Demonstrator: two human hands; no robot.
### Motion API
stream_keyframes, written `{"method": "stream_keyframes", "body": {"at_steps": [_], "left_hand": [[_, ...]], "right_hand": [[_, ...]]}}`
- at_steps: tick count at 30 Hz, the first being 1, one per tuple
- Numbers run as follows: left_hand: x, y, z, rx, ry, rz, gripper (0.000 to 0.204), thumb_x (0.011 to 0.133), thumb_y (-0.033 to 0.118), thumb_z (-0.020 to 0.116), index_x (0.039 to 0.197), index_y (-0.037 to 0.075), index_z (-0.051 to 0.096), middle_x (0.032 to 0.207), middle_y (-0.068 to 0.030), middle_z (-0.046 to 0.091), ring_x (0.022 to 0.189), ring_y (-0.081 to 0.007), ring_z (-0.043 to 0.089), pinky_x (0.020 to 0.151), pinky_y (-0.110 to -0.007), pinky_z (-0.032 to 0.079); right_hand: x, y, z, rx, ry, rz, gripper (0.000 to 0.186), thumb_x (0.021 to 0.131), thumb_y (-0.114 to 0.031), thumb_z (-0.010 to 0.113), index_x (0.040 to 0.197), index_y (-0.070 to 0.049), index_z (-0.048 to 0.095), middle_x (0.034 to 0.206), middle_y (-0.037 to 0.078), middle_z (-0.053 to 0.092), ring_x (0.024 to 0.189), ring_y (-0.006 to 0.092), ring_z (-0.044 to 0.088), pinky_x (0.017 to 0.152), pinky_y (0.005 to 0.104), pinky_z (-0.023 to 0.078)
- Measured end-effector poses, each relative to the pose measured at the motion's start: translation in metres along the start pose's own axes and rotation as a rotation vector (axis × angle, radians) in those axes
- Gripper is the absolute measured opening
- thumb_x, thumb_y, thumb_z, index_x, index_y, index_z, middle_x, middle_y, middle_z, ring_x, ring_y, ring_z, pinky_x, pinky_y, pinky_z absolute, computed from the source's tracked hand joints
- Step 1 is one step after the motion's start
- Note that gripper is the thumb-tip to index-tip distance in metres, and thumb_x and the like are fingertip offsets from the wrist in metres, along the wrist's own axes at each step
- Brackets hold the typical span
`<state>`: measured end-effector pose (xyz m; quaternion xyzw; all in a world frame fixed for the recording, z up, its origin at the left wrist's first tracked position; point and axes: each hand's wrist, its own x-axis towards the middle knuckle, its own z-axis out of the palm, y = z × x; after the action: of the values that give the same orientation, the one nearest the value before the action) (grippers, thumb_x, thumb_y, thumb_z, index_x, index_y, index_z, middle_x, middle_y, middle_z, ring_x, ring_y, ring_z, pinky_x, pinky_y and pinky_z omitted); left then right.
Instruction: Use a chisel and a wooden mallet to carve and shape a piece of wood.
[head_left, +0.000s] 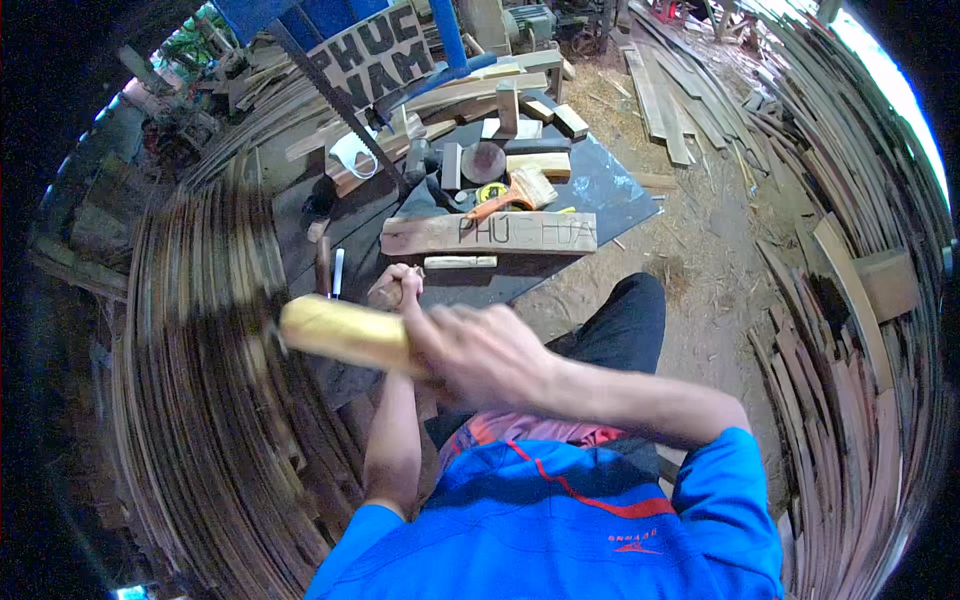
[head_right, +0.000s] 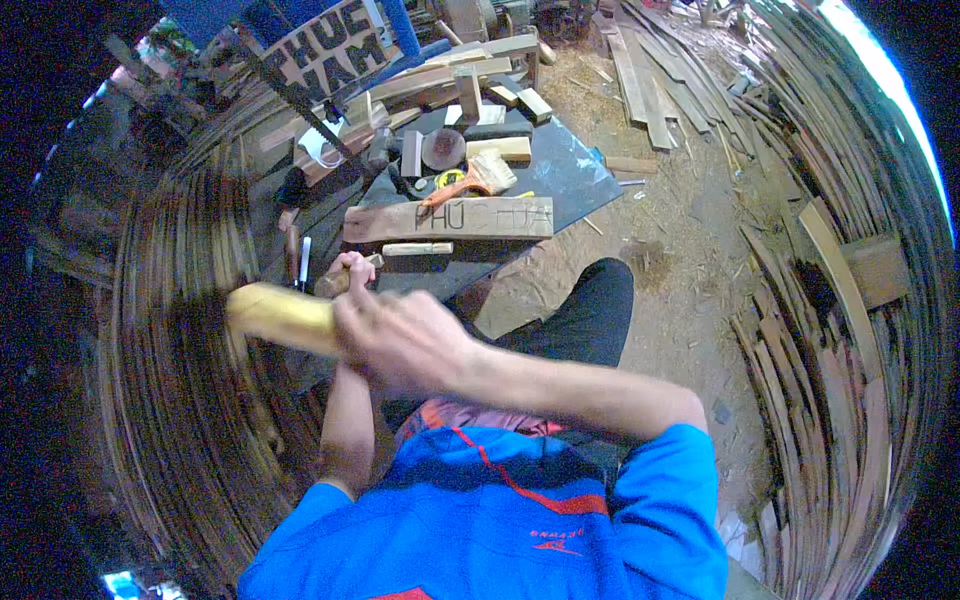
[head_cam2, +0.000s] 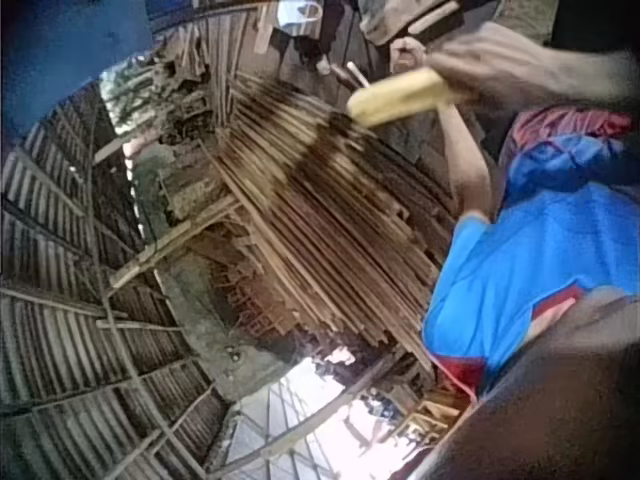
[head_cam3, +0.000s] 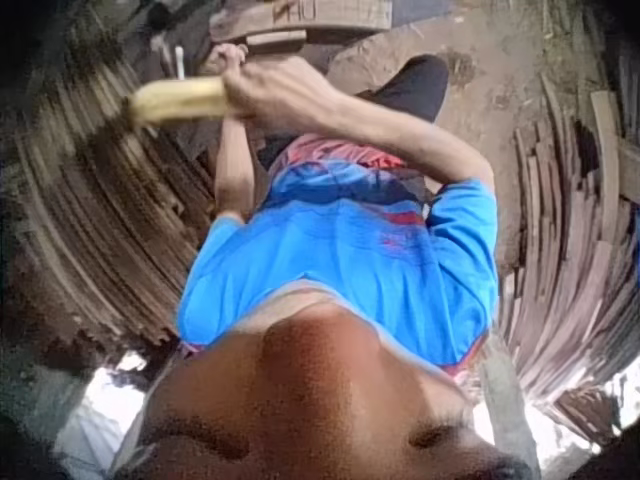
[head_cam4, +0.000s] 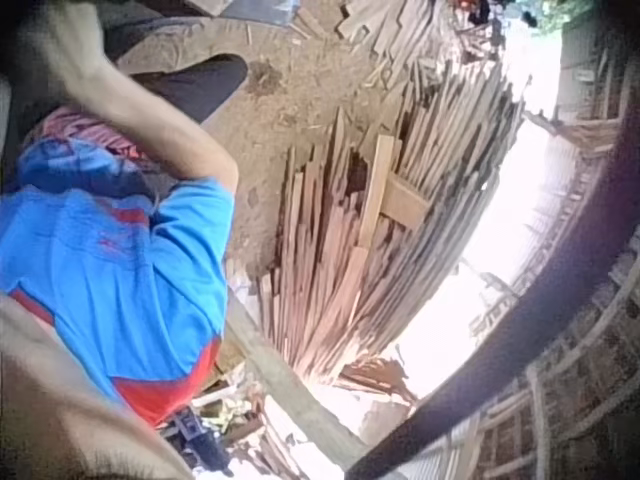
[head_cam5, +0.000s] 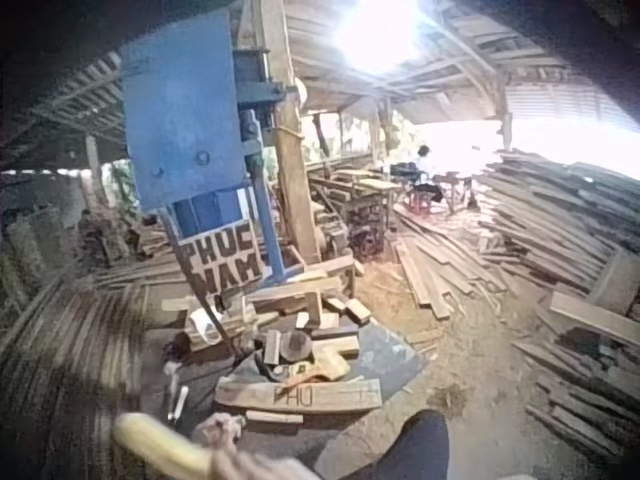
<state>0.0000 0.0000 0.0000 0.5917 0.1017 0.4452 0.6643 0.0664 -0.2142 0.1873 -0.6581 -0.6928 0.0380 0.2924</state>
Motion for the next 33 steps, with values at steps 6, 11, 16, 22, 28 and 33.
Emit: {"method": "stream_keyframes", "body": {"at_steps": [6,11,16,22,28,33], "left_hand": [[-0.050,0.006,0.030,-0.054,0.154,-0.144,0.019,0.091,0.006,0.060,0.076,0.007,0.048,0.066,0.0014,0.047,0.061,-0.0086,0.044,0.058,-0.024,0.039],[-0.029,0.012,0.009,0.008,0.135,0.099,0.020,0.090,0.003,0.055,0.074,0.008,0.045,0.064,0.0008,0.041,0.060,-0.0097,0.041,0.064,-0.031,0.044],[-0.015,0.044,0.005,-0.121,0.227,0.146,0.020,0.088,0.001,0.051,0.073,0.008,0.040,0.064,-0.0005,0.040,0.060,-0.0122,0.043,0.067,-0.034,0.045],[-0.007,0.079,-0.014,-0.146,0.203,0.150,0.020,0.088,0.001,0.052,0.073,0.009,0.041,0.064,-0.0005,0.040,0.058,-0.0120,0.041,0.064,-0.033,0.042],[-0.003,0.082,-0.012,-0.104,0.184,0.097,0.023,0.090,0.001,0.052,0.072,0.009,0.040,0.062,0.0005,0.039,0.056,-0.0111,0.039,0.062,-0.032,0.042],[0.004,0.072,-0.003,-0.128,0.169,0.099,0.023,0.090,0.001,0.051,0.072,0.009,0.040,0.064,-0.0001,0.040,0.058,-0.0107,0.040,0.064,-0.033,0.043]], "right_hand": [[-0.036,0.014,0.034,0.000,-0.072,0.124,0.043,0.081,-0.031,0.070,0.104,-0.001,0.050,0.082,0.014,0.057,0.075,0.0324,0.064,0.058,0.0436,0.052],[-0.046,0.007,0.010,0.328,0.055,-0.057,0.053,0.077,-0.030,0.074,0.118,-0.006,0.050,0.088,0.015,0.062,0.075,0.0343,0.064,0.061,0.0434,0.052],[-0.076,0.044,0.024,0.334,-0.140,0.055,0.055,0.076,-0.034,0.073,0.118,-0.006,0.052,0.088,0.019,0.065,0.079,0.0388,0.065,0.067,0.0470,0.053],[-0.108,0.104,0.024,0.282,-0.188,0.337,0.049,0.078,-0.039,0.072,0.114,-0.008,0.058,0.086,0.023,0.067,0.080,0.0429,0.065,0.070,0.0503,0.052],[-0.121,0.147,0.027,0.118,-0.080,0.581,0.043,0.083,-0.039,0.072,0.102,-0.002,0.061,0.077,0.024,0.063,0.072,0.0413,0.064,0.062,0.0451,0.048],[-0.131,0.150,0.044,0.167,0.027,0.652,0.045,0.084,-0.039,0.072,0.102,0.001,0.061,0.077,0.024,0.065,0.073,0.0401,0.066,0.063,0.0431,0.050]]}}
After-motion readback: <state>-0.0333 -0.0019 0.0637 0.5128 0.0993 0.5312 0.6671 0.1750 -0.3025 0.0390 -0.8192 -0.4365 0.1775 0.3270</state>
